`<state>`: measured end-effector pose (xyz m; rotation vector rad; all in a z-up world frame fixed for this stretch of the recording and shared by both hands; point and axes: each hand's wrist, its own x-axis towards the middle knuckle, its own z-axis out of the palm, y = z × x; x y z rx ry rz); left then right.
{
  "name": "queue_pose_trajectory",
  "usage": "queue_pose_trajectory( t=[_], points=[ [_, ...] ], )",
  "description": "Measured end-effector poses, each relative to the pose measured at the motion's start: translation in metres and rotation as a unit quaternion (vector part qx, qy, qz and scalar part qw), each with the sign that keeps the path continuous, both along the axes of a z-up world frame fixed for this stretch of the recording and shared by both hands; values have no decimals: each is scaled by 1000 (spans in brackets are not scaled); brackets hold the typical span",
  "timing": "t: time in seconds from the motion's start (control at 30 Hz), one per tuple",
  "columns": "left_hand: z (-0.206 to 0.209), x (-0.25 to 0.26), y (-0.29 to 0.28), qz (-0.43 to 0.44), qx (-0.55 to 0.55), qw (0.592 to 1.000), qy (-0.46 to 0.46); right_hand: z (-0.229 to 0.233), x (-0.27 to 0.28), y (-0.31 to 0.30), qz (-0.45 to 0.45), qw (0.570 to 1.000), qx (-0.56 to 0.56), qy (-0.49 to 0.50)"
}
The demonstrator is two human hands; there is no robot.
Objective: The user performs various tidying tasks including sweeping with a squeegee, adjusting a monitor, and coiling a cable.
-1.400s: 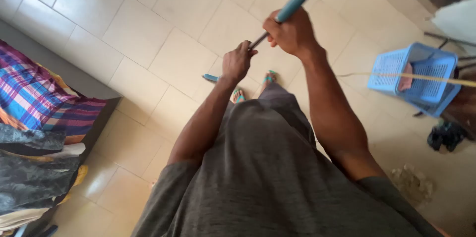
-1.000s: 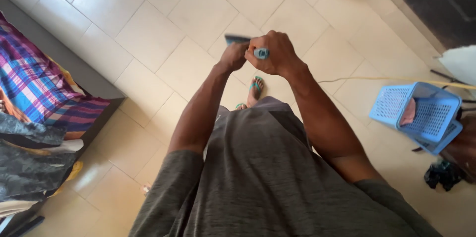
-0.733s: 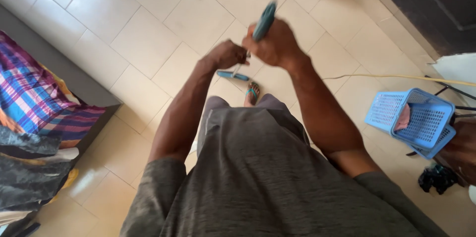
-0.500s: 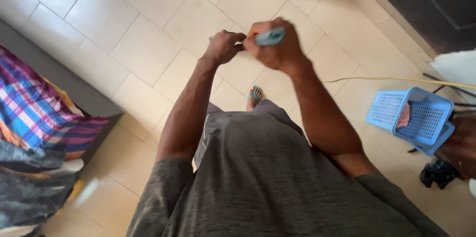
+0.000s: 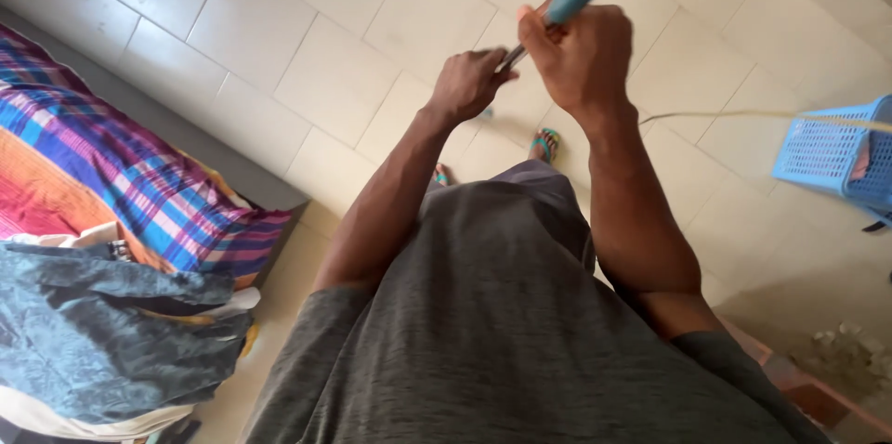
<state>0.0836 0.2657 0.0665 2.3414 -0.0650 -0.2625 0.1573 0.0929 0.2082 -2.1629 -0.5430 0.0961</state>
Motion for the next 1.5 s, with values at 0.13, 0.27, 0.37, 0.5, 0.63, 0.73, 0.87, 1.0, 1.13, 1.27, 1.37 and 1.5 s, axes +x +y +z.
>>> queue_pose_trajectory(
  t=[0.13,0.27,0.37,0.5,0.63,0.73,0.87,1.0,1.13,1.27,1.37,1.5],
  points=[
    [-42,-26,24,89,-31,995,-31,-22,-34,32,1,996,-58,-69],
    [-97,-78,53,107,-9,994,19,-49,-72,67,59,998,-3,10],
    [-81,-114,61,109,45,989,86,-61,-80,82,72,996,-27,45],
    [-35,-144,71,79,79,993,39,-26,-82,99,79,993,-52,67],
    [-17,-142,95,117,36,988,-95,13,-86,123,113,993,-21,20],
    [-29,-123,118,203,43,962,-180,14,-88,148,139,990,28,12],
    [-54,-106,161,294,48,950,-89,-26,-93,186,173,984,50,-12],
    [-96,-127,172,286,46,955,-63,-62,-97,199,216,975,6,55],
    [-82,-165,130,294,90,952,-5,-61,-88,187,228,972,37,42],
    [-27,-163,117,292,103,950,-25,0,-73,175,171,977,-3,126],
    [-16,-148,127,285,110,950,-65,17,-71,177,164,974,6,154],
    [-30,-133,157,336,96,935,-57,-20,-96,190,205,975,65,45]
  ],
)
